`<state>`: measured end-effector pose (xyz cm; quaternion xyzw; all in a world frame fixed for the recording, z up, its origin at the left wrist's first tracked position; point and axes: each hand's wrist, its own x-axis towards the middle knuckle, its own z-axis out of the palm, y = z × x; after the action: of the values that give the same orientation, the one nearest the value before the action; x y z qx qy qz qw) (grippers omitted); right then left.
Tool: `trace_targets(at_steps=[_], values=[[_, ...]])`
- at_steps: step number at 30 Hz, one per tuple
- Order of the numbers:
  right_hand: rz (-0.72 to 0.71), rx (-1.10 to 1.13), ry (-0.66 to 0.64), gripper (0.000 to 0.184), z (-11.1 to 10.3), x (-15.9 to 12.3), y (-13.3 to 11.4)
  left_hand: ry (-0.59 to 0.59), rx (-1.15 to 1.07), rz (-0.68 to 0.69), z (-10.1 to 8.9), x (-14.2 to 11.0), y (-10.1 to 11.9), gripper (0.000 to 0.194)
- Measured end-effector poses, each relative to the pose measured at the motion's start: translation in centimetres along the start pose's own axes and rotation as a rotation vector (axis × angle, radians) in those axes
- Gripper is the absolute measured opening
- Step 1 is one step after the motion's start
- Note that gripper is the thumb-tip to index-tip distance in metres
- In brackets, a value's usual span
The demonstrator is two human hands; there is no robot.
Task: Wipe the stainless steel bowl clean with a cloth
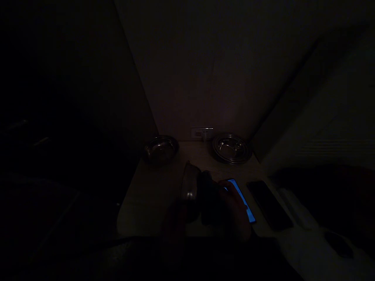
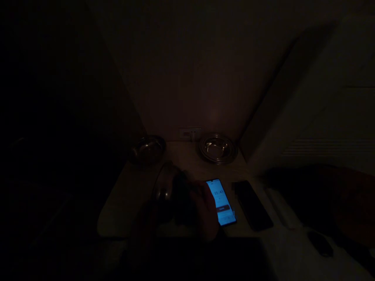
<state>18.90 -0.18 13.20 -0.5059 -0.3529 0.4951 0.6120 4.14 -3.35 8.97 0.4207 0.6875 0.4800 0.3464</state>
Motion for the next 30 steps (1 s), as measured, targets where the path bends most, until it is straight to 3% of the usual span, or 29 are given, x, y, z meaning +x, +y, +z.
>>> trace_targets(at_steps=[4, 7, 15, 22, 26, 30], values=[[-0.053, -0.089, -0.125, 0.037, 0.1, -0.5, -0.2, -0.035, -0.024, -0.054, 0.0, 0.3, 0.6, 0.038], [-0.173, -0.212, -0.203, 0.032, 0.1, -0.6, -0.4, -0.047, -0.062, -0.076, 0.1, 0.4, 0.8, 0.041], [-0.337, -0.427, -0.120, 0.019, 1.1, -1.1, 1.0, -0.032, -0.034, -0.076, 0.0, 0.4, -0.2, 0.037], [-0.539, -0.713, -0.132, 0.042, 0.7, -2.2, 1.6, -0.043, -0.033, -0.080, 0.0, 0.1, 0.3, 0.040], [-0.759, -0.983, -0.141, 0.047, 0.3, -3.0, 1.6, -0.086, -0.042, -0.101, -0.3, 0.3, 1.4, 0.044], [-0.873, -1.142, -0.128, 0.044, 0.0, -2.4, 0.9, -0.096, -0.046, -0.132, -0.3, 0.2, 2.5, 0.045]])
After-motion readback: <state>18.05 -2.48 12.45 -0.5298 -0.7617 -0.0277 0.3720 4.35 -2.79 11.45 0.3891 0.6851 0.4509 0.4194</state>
